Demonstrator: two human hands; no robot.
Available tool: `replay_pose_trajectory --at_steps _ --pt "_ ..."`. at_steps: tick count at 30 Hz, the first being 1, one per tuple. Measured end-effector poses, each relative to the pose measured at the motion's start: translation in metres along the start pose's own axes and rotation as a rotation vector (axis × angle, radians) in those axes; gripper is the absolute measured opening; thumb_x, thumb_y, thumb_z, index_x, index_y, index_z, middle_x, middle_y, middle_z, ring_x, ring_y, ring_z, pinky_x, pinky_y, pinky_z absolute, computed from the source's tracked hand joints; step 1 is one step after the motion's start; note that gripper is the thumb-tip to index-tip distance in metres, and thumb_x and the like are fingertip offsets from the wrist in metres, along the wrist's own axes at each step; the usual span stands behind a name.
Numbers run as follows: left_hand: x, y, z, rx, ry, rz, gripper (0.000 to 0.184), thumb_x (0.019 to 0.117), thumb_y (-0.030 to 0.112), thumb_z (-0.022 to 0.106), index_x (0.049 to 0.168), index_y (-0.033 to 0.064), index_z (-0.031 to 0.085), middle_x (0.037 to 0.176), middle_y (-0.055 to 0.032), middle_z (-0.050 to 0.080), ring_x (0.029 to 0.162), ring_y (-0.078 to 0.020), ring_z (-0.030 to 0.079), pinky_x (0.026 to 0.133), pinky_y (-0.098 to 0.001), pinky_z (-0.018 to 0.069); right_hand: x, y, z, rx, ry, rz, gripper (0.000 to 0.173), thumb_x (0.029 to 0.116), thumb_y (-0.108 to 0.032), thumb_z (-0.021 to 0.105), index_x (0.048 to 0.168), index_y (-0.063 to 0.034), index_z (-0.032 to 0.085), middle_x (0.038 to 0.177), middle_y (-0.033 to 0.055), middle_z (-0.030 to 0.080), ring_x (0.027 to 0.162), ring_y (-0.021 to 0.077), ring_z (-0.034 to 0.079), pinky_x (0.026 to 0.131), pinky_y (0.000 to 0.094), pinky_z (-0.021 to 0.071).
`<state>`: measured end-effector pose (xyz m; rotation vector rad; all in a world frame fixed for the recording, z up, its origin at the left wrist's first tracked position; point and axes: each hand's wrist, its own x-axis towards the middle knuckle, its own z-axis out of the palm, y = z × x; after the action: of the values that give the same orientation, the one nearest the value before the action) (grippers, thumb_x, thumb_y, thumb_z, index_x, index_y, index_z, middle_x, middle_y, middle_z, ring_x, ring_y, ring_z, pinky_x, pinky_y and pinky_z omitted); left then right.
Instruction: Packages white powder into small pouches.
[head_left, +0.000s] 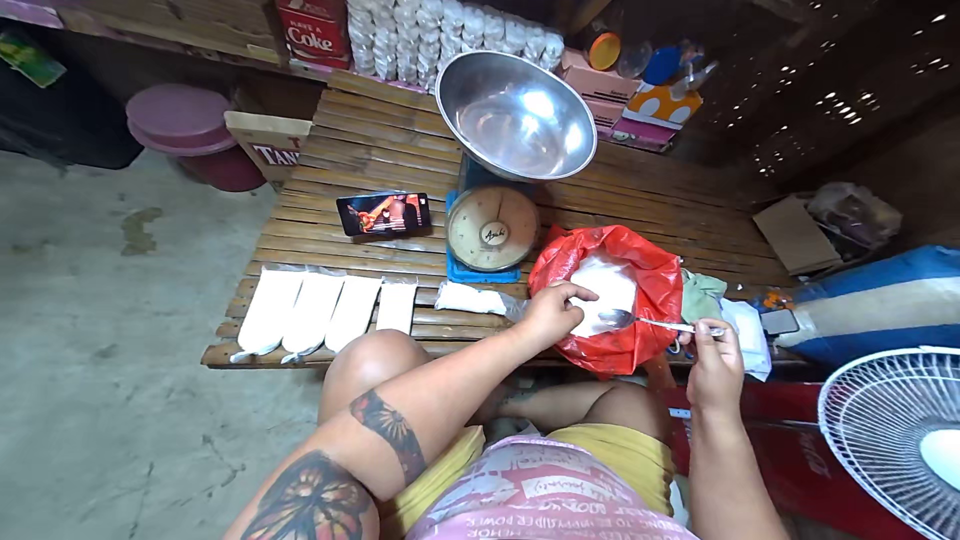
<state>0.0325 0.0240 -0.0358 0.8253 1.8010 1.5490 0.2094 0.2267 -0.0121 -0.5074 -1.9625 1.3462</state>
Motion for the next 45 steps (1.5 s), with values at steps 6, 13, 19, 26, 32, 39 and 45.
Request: replay_pose_trajectory --at_steps 6,13,19,26,32,39,45 --pt "0.002 -0.002 -0.008 0.224 0.01 0.216 0.023 0.0916 -0.003 0.057 0.1 0.0035 0.077 0.113 -0.0128 0.071 0.11 -0.022 0.065 0.096 -0.0392 0.0527 -0.009 0.015 0.002 -0.14 -0.112 -0.056 0.014 0.1057 -0.011 0.046 0.111 -0.005 0.057 0.086 -0.0096 0.065 0.078 -0.0022 0.063 0.074 0.017 0.0541" --pt "0.001 0.002 -0.014 0.384 0.005 0.284 0.023 0.0921 -0.003 0.056 0.101 0.0018 0.077 0.113 -0.0139 0.071 0.112 -0.0246 0.066 0.1 -0.041 0.052 -0.014 0.022 0.004 -0.215 -0.163 -0.108 0.018 0.1057 -0.012 0.045 0.111 -0.0017 0.059 0.088 -0.0073 0.067 0.08 -0.0027 0.064 0.077 0.0162 0.0544" --pt "0.001 0.005 -0.017 0.333 0.076 0.193 0.03 0.0929 -0.003 0.057 0.113 0.0045 0.077 0.12 -0.0127 0.071 0.115 -0.0227 0.066 0.102 -0.041 0.0517 -0.017 0.028 0.006 -0.417 -0.152 -0.183 0.029 0.1073 -0.016 0.042 0.112 0.004 0.063 0.09 0.0011 0.067 0.083 -0.0007 0.063 0.08 0.0168 0.0533" --pt "-0.005 0.015 -0.024 0.039 0.183 0.257 0.029 0.0949 0.0 0.059 0.117 0.0081 0.075 0.122 -0.007 0.069 0.109 -0.0129 0.065 0.091 -0.032 0.0553 -0.013 0.034 0.005 -0.619 -0.151 -0.138 0.037 0.1084 -0.024 0.04 0.11 0.0018 0.067 0.091 0.0098 0.068 0.086 0.014 0.065 0.084 0.0334 0.0544" --pt "-0.004 0.013 -0.026 0.096 0.149 0.268 0.028 0.0949 -0.001 0.059 0.117 0.0068 0.075 0.122 -0.0091 0.069 0.111 -0.0159 0.065 0.094 -0.0353 0.0546 -0.016 0.043 0.007 -0.671 -0.209 -0.013 0.038 0.1079 -0.026 0.039 0.114 0.0007 0.066 0.089 0.0108 0.068 0.084 0.0192 0.066 0.081 0.0419 0.0549" --pt "-0.003 0.013 -0.029 0.302 0.108 0.392 0.024 0.0924 -0.004 0.057 0.099 0.0062 0.078 0.114 -0.0078 0.071 0.11 -0.017 0.066 0.096 -0.0355 0.0546 -0.015 0.042 0.005 -0.674 -0.235 0.001 0.037 0.1073 -0.026 0.042 0.114 -0.0008 0.067 0.092 0.011 0.069 0.087 0.0194 0.066 0.082 0.0421 0.0551" --pt "-0.005 0.017 -0.03 0.423 0.046 0.262 0.024 0.0949 -0.001 0.058 0.105 0.0047 0.078 0.127 -0.0114 0.069 0.121 -0.0223 0.063 0.105 -0.0406 0.0502 -0.015 0.043 0.004 -0.679 -0.252 -0.007 0.037 0.107 -0.026 0.041 0.114 -0.0009 0.067 0.093 0.0113 0.069 0.088 0.0198 0.067 0.083 0.0429 0.0547"
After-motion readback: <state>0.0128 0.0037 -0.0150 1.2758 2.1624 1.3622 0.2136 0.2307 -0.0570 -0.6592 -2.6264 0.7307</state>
